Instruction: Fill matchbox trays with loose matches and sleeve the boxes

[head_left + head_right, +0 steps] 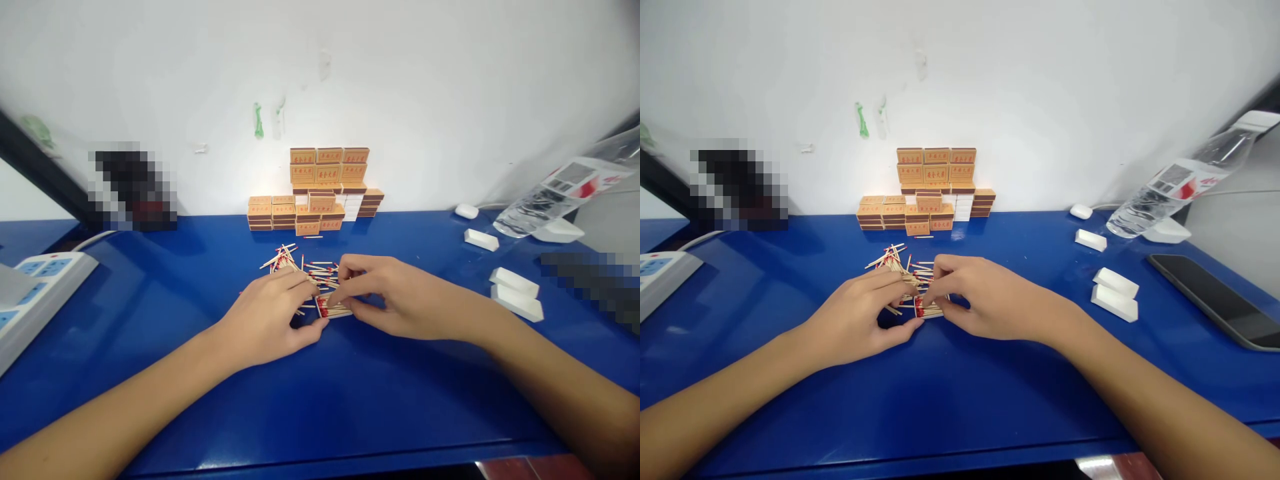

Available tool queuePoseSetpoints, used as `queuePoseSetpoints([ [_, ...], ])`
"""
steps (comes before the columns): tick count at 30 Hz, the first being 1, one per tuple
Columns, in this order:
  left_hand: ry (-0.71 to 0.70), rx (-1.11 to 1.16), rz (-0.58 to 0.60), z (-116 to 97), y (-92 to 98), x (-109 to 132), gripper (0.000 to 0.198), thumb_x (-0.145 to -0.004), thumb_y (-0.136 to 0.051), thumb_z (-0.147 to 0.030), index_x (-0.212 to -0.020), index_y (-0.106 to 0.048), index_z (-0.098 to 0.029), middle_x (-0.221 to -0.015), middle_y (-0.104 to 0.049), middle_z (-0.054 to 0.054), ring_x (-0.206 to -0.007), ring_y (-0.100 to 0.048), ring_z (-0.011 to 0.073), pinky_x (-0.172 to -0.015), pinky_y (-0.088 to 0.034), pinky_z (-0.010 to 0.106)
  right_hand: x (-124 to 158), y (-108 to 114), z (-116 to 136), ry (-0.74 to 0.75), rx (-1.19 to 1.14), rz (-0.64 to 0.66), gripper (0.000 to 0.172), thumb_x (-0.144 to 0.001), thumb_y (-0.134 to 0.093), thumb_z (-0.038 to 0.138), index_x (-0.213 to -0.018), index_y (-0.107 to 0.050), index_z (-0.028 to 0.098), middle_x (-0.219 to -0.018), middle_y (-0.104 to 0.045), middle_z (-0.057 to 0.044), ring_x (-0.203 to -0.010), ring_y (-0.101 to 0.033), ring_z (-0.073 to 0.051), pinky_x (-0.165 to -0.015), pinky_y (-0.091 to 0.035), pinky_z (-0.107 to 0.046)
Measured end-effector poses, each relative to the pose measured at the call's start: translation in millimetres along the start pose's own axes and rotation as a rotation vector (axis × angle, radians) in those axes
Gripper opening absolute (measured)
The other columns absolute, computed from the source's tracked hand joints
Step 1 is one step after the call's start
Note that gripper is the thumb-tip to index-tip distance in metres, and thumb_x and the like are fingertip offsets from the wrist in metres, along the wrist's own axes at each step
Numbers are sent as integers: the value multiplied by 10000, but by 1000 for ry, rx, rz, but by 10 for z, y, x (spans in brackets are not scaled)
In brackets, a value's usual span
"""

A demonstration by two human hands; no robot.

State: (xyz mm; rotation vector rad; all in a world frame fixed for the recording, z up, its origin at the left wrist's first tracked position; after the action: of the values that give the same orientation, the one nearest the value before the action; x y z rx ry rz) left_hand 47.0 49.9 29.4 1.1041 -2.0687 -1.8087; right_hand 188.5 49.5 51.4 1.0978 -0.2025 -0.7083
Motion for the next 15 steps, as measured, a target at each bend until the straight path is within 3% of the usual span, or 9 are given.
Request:
queuePoseSetpoints([
  [15, -6, 13, -1, -1, -5, -1, 134, -934, -676, -311, -982, -670, -185, -940, -685, 47, -891, -652, 233, -744, -536, 367, -17, -84, -111, -33, 37, -2, 123, -1011, -639, 206, -1024, -762, 199, -941, -597, -28, -775, -573, -147, -714, -446, -294],
])
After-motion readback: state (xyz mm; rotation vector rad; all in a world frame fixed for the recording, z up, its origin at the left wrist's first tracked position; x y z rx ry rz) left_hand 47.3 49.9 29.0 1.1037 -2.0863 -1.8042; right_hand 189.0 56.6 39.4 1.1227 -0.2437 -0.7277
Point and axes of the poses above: each hand's wrist, its own x-axis away from the middle knuckle, its own y-axis out of the back of the hand, z = x × y, the point moved 7 cm from there along -x, towards the middle knuckle
